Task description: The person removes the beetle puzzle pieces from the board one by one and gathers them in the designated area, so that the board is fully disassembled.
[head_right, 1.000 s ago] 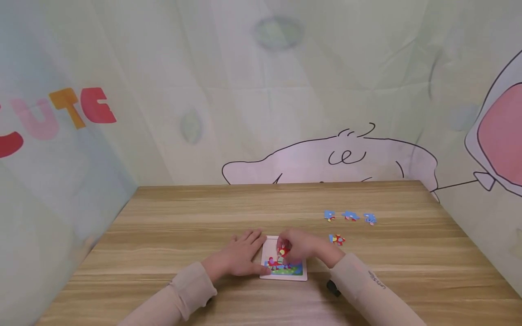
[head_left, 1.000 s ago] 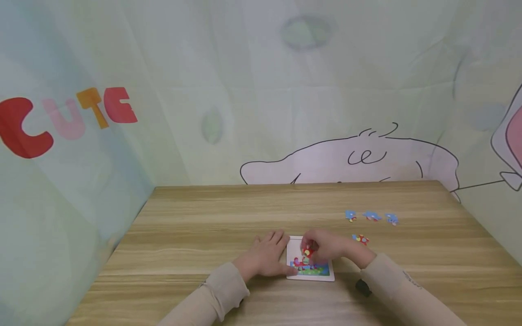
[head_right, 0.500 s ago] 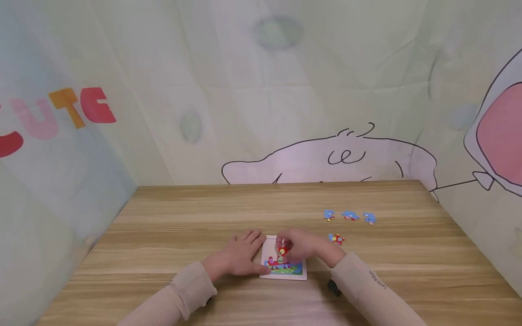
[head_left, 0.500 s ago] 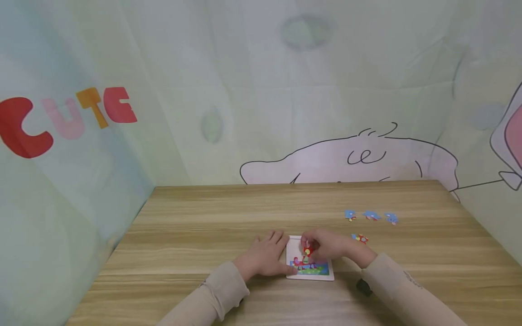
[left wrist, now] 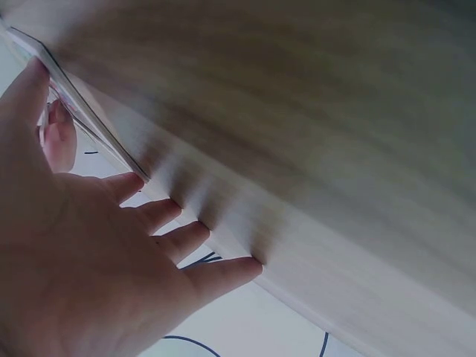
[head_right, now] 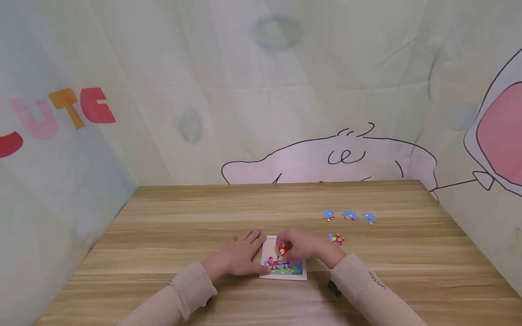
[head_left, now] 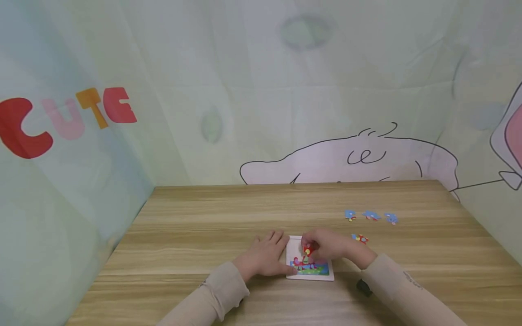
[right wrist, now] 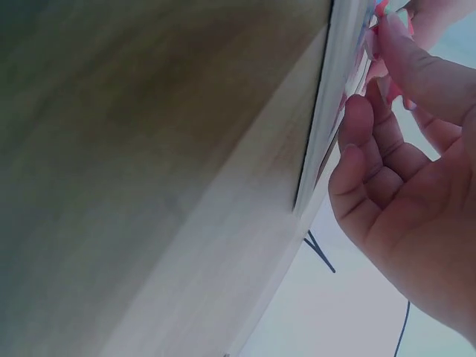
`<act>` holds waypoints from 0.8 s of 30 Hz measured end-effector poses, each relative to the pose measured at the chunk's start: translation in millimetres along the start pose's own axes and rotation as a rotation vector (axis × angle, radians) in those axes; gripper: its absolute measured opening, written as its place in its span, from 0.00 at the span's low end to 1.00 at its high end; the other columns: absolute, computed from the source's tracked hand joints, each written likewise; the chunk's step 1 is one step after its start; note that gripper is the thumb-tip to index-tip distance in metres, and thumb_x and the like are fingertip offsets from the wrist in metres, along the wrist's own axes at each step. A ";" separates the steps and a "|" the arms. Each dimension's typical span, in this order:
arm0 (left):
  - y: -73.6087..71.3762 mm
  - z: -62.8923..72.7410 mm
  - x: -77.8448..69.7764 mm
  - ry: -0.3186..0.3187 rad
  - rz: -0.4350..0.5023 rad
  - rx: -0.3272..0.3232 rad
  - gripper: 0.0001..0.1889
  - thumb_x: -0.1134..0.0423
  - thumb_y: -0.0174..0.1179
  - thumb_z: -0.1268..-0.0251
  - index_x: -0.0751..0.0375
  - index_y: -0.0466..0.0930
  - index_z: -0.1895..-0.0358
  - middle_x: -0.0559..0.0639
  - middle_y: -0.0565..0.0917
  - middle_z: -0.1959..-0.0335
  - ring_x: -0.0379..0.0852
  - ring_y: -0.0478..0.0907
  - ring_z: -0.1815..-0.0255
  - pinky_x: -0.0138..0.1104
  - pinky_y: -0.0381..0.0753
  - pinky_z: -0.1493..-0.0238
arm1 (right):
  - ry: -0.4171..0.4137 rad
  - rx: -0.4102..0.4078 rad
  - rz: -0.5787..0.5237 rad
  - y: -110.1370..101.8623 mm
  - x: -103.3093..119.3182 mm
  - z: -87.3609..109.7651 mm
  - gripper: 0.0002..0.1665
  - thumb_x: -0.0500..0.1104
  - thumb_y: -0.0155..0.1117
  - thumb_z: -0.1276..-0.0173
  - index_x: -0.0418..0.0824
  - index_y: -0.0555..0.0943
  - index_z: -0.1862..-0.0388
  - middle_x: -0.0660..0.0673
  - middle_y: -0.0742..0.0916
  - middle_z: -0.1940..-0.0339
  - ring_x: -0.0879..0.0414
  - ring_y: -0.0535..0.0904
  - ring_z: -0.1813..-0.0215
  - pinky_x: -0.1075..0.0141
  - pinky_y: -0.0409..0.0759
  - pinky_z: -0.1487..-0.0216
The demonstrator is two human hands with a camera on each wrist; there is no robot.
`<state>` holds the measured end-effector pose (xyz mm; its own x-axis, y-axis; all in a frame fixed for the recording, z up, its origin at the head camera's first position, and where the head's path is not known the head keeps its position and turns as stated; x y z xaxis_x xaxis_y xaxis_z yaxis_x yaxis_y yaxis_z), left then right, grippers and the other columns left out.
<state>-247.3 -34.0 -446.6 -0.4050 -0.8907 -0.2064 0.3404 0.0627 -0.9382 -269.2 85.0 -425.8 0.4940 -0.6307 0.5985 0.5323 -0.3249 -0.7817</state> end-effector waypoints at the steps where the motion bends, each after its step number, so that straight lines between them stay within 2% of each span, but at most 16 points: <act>1: 0.2 -0.1 0.1 -0.001 0.001 0.001 0.50 0.28 0.54 0.44 0.55 0.55 0.25 0.53 0.54 0.23 0.55 0.48 0.23 0.61 0.52 0.31 | -0.005 -0.001 0.000 0.1 0.3 0.3 0.12 0.34 0.71 0.42 0.48 0.77 0.70 0.55 0.78 0.74 0.58 0.72 0.66 0.66 0.73 0.64; 6: -2.6 1.9 -1.1 -0.003 0.012 0.001 0.49 0.29 0.55 0.45 0.56 0.56 0.25 0.54 0.55 0.23 0.56 0.49 0.23 0.62 0.52 0.31 | -0.030 -0.011 -0.003 -0.5 0.3 1.3 0.12 0.34 0.70 0.41 0.48 0.77 0.70 0.56 0.77 0.75 0.59 0.72 0.68 0.68 0.73 0.66; 24: 0.0 -0.9 0.7 0.004 -0.007 -0.012 0.50 0.27 0.54 0.45 0.55 0.55 0.24 0.54 0.53 0.23 0.55 0.48 0.22 0.61 0.53 0.31 | -0.022 -0.016 -0.153 -10.3 -14.7 9.5 0.07 0.33 0.63 0.36 0.45 0.80 0.62 0.52 0.80 0.68 0.56 0.73 0.64 0.65 0.74 0.62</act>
<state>-248.4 -34.2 -447.0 -0.4104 -0.8894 -0.2012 0.3278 0.0620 -0.9427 -275.4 104.3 -424.9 0.4230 -0.5574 0.7144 0.5916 -0.4273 -0.6837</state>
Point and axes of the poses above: each hand's wrist, its own z-axis away from the middle knuckle, its own y-axis out of the palm, x = y × z, the point moved 8 cm from there along -z, towards the middle knuckle
